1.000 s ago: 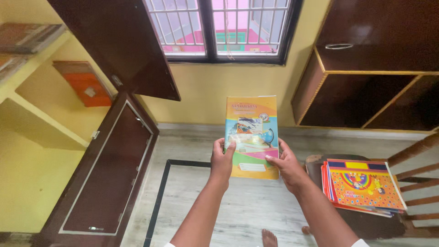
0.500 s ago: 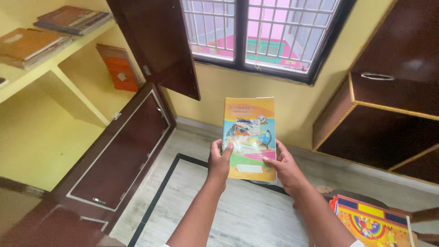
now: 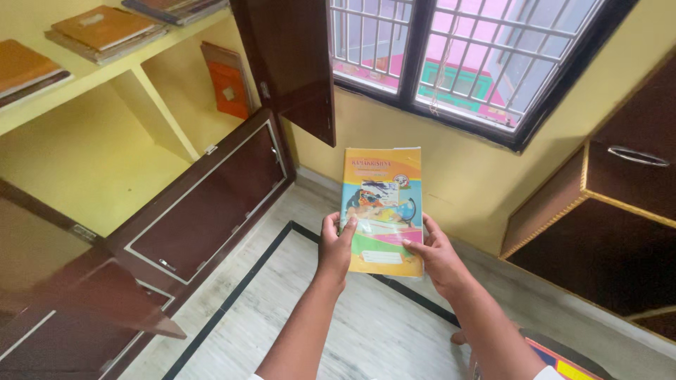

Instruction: The person picks up books one at a time from a chair and places them onto a shelf inside a wooden cabinet.

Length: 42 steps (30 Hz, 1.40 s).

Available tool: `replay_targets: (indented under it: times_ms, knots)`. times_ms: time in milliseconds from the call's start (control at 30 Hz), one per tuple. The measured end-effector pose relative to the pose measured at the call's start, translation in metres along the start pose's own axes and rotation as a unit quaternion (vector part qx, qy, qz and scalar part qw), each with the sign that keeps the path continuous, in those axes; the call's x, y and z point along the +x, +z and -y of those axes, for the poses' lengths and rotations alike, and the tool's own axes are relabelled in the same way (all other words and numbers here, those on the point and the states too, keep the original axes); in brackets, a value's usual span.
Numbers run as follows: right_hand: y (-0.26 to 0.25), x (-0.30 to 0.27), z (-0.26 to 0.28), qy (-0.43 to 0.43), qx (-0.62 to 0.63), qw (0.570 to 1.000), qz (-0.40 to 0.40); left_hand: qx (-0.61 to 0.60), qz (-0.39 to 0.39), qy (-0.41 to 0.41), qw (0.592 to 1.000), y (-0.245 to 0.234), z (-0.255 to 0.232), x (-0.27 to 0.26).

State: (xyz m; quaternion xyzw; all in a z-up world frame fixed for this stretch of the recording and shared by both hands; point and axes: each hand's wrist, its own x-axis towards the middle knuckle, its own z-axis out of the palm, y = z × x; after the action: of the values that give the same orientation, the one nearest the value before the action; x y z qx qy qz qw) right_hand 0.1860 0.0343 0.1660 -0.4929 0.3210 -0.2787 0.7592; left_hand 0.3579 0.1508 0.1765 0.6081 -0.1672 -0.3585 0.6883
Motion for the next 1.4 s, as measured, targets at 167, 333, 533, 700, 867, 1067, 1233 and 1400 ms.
replay_targets:
  times_ms: [167,333,533,700,867,1067,1233,1400]
  knots:
    - [0.000,0.009,-0.004,0.001,-0.002,0.999,0.042,-0.012,-0.026,0.012,1.000,-0.004,0.004,-0.009]
    - [0.014,0.017,-0.010,0.020,-0.014,0.998,0.054,0.002,-0.051,-0.001,0.999,-0.018,-0.001,-0.011]
    - [0.041,0.032,-0.012,0.034,-0.018,0.997,0.071,0.004,-0.074,0.010,0.997,-0.042,-0.004,0.001]
    - [0.070,0.049,-0.012,0.051,-0.052,0.995,0.063,0.000,-0.082,0.012,0.997,-0.065,-0.013,0.018]
    - [0.101,0.074,-0.011,0.057,-0.057,0.994,0.070,0.012,-0.103,-0.019,0.994,-0.085,-0.037,0.033]
    - [0.138,0.105,-0.014,0.040,-0.043,0.993,0.102,0.044,-0.109,-0.024,0.993,-0.116,-0.062,0.056]
    - [0.172,0.126,-0.025,0.061,-0.057,0.993,0.081,-0.001,-0.097,-0.002,0.995,-0.147,-0.065,0.078]
    - [0.199,0.139,-0.033,0.043,-0.047,0.993,0.100,0.013,-0.109,0.003,0.994,-0.176,-0.073,0.092]
